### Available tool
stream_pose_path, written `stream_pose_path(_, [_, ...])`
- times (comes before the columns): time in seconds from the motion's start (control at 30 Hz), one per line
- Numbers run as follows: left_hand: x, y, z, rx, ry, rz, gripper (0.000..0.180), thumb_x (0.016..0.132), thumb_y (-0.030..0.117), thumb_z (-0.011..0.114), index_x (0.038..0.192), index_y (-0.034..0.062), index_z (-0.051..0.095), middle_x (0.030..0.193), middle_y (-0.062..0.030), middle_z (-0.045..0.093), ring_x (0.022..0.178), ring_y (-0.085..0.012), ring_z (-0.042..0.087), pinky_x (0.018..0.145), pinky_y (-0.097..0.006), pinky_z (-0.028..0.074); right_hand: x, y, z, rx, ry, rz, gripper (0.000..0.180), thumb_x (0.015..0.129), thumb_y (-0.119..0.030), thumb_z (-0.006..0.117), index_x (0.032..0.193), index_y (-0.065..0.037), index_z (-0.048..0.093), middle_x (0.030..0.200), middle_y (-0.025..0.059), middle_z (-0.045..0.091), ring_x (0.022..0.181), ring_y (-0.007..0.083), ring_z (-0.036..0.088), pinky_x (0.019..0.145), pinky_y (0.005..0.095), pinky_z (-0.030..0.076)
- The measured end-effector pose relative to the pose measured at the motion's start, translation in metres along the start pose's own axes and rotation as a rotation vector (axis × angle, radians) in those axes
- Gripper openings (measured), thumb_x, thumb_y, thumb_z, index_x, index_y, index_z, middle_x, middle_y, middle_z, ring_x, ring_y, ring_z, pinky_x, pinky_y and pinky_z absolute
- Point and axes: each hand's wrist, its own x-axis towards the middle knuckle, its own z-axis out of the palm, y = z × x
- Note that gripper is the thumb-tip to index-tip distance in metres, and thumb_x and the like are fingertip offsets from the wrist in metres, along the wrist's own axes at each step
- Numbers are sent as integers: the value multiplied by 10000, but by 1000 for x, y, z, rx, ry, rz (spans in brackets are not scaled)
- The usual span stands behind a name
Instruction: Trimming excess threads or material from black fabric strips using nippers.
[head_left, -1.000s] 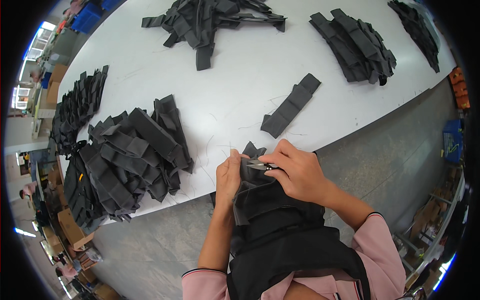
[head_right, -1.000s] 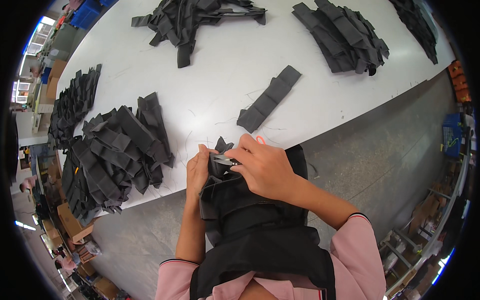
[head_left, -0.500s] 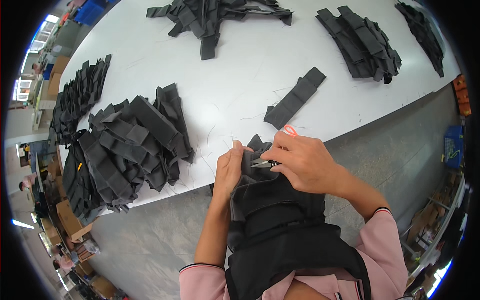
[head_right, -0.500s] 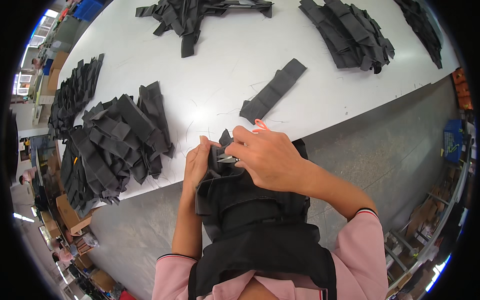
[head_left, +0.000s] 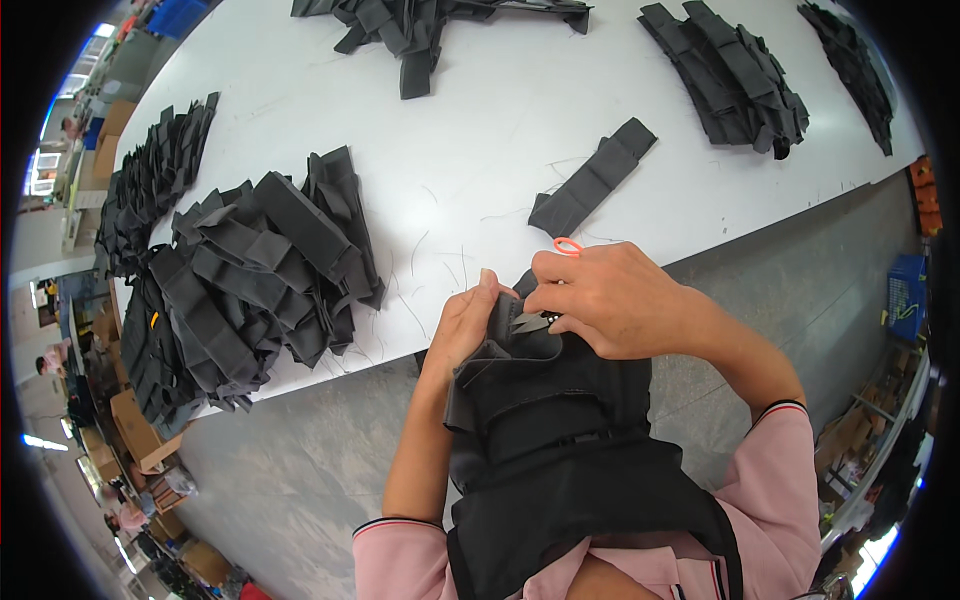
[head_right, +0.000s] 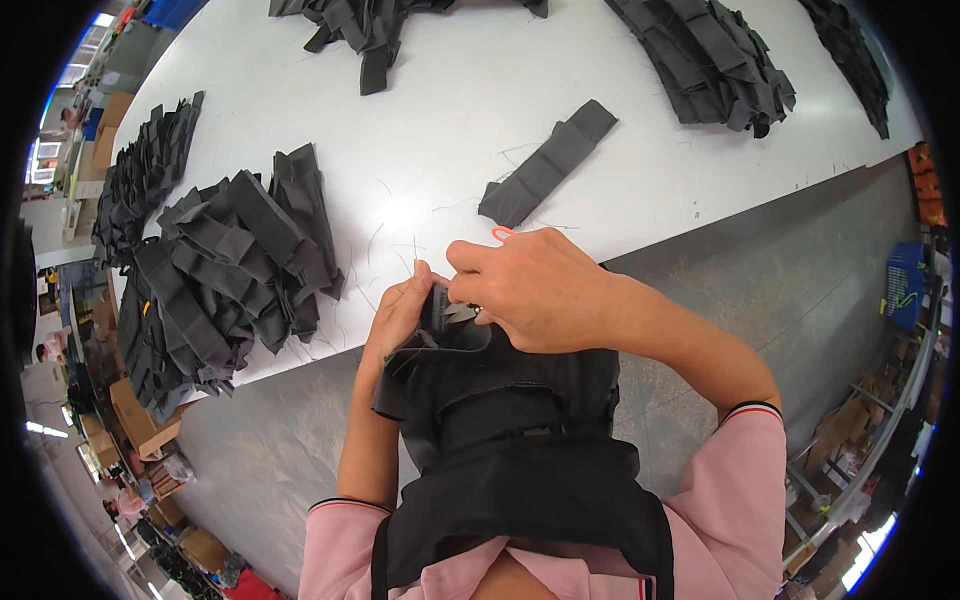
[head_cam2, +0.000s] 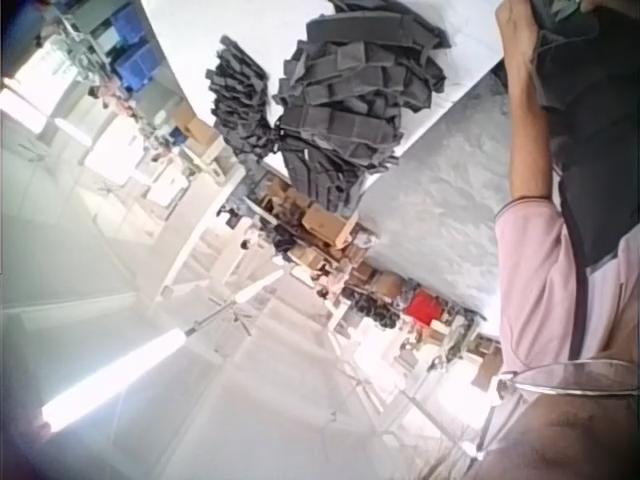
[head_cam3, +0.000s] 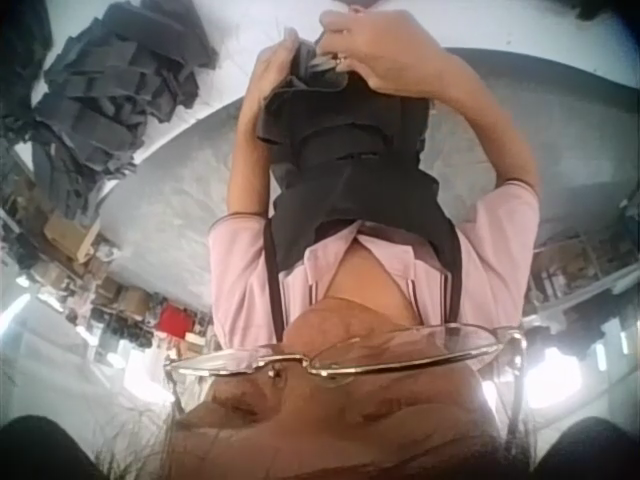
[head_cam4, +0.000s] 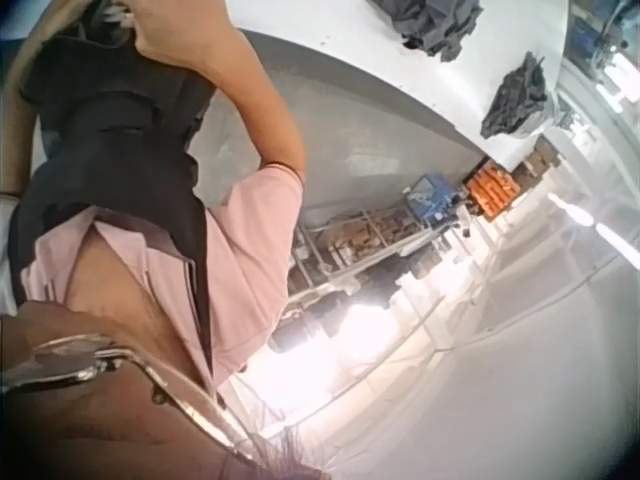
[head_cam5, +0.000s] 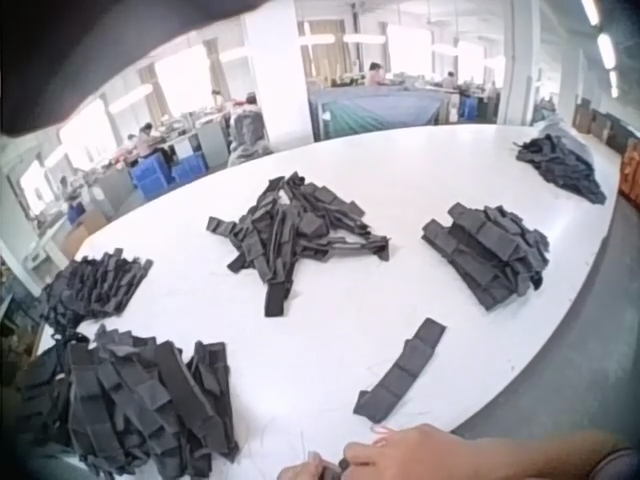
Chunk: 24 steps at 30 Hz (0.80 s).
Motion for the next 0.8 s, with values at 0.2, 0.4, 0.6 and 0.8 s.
stream_pose_path(0.2, [-2,2,2,32,-6,-10,533,956,480,427,864,-1,635,745,-22,603,677,-73,520,637,-207,425,1,1,3,28,-25,7,253,679,-113,719,894,-87,587,873,29,510,698,216,573,553,347,434])
stream_pose_path(0.4, [-1,-2,2,2,-40,-33,536,955,487,424,858,3,633,740,-18,599,664,-73,519,627,-208,424,1,3,3,25,-51,-18,251,680,-118,720,883,-89,575,851,29,505,696,219,574,557,347,429])
stream_pose_path(0.6, [-2,-2,4,-67,-62,-84,523,952,485,433,862,10,633,722,-11,587,646,-66,511,600,-207,416,0,1,3,34,-50,-15,241,687,-121,718,880,-92,577,843,27,507,677,216,573,550,341,424])
stream_pose_path(0.8, [-1,-5,4,-35,-82,-96,513,953,479,436,865,13,634,727,-9,588,648,-64,508,599,-207,414,-4,3,6,89,-43,5,216,690,-118,716,864,-88,590,833,28,509,664,222,573,538,346,420])
